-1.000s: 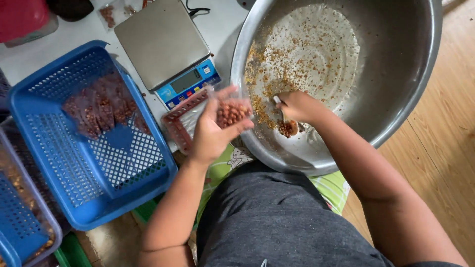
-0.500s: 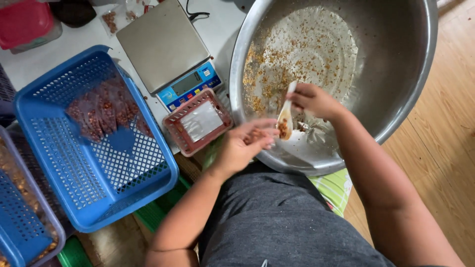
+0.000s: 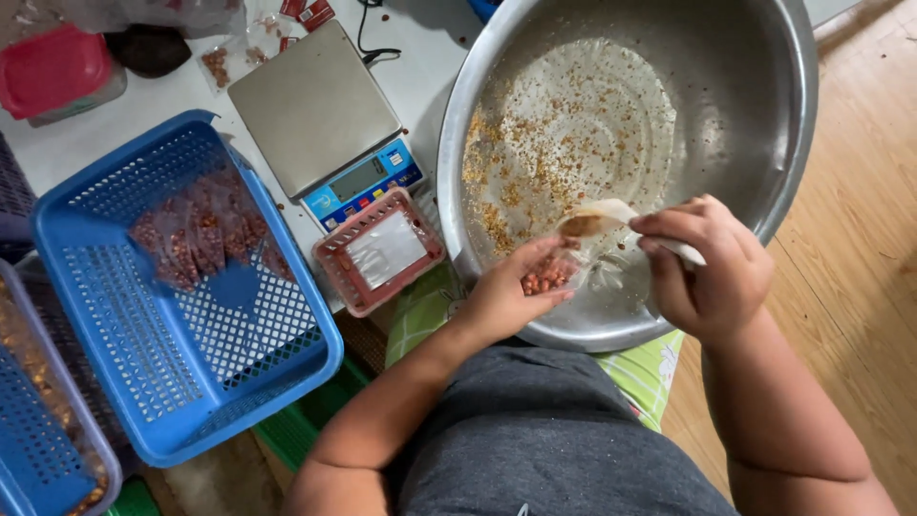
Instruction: The person scoops small reddish-brown seeds from a large metal bowl into small clear plastic bags using a white plastic spoon. Each filled bag is placed on a digital scale to check the weight, then moved to a blue basket. The process repeats continuously throughout the clip.
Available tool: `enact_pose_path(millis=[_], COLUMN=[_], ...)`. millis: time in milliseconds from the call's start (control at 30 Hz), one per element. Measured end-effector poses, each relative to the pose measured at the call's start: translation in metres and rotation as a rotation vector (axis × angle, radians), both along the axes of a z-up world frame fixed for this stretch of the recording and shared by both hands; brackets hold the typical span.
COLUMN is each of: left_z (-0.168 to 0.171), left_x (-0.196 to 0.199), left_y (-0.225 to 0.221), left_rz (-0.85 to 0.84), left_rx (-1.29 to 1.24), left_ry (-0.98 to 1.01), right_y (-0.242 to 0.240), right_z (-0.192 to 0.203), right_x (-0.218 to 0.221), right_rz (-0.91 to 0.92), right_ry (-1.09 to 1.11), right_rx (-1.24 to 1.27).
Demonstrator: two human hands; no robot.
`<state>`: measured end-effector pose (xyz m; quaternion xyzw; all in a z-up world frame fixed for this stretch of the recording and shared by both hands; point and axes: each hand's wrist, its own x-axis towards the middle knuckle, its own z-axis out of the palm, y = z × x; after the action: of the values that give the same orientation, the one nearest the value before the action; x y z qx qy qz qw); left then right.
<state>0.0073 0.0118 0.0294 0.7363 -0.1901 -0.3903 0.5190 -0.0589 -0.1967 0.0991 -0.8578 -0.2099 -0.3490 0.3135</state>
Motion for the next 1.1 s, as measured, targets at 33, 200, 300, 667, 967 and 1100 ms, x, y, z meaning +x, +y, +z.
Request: enact_pose_path(millis=[33, 200, 300, 667, 967, 1100], left_z=[-0.001, -0.021, -0.029, -0.026, -0.002, -0.097], left_x=[0.0, 0.0, 0.0, -0.003, 0.142, 0.234], left_y=[-0.001, 0.0, -0.002, -0.009, 0.071, 0.13], left_rz=[-0.003, -0.003, 0.029, -0.034, 0.505, 0.796], left_rx=[-0.001, -0.205, -0.373, -0.303, -0.678, 0.042], left_ry=[0.0, -0.136, -0.114, -0.013, -0.581, -0.919], right_y=[-0.003, 0.005, -0.009, 0.0, -0.035, -0.042], right_z=[-0.005, -0.02, -0.055, -0.064, -0.083, -0.092], right_x=[-0.002, -0.006, -0.007, -0.008, -0.025, -0.032], right_rz=[-0.003, -0.164, -0.017, 0.03, -0.325, -0.377], right_ry=[0.0, 0.165, 0.4, 0.596, 0.579, 0.582], right_rx=[-0.001, 0.534, 0.623, 0.981, 0.983, 0.959])
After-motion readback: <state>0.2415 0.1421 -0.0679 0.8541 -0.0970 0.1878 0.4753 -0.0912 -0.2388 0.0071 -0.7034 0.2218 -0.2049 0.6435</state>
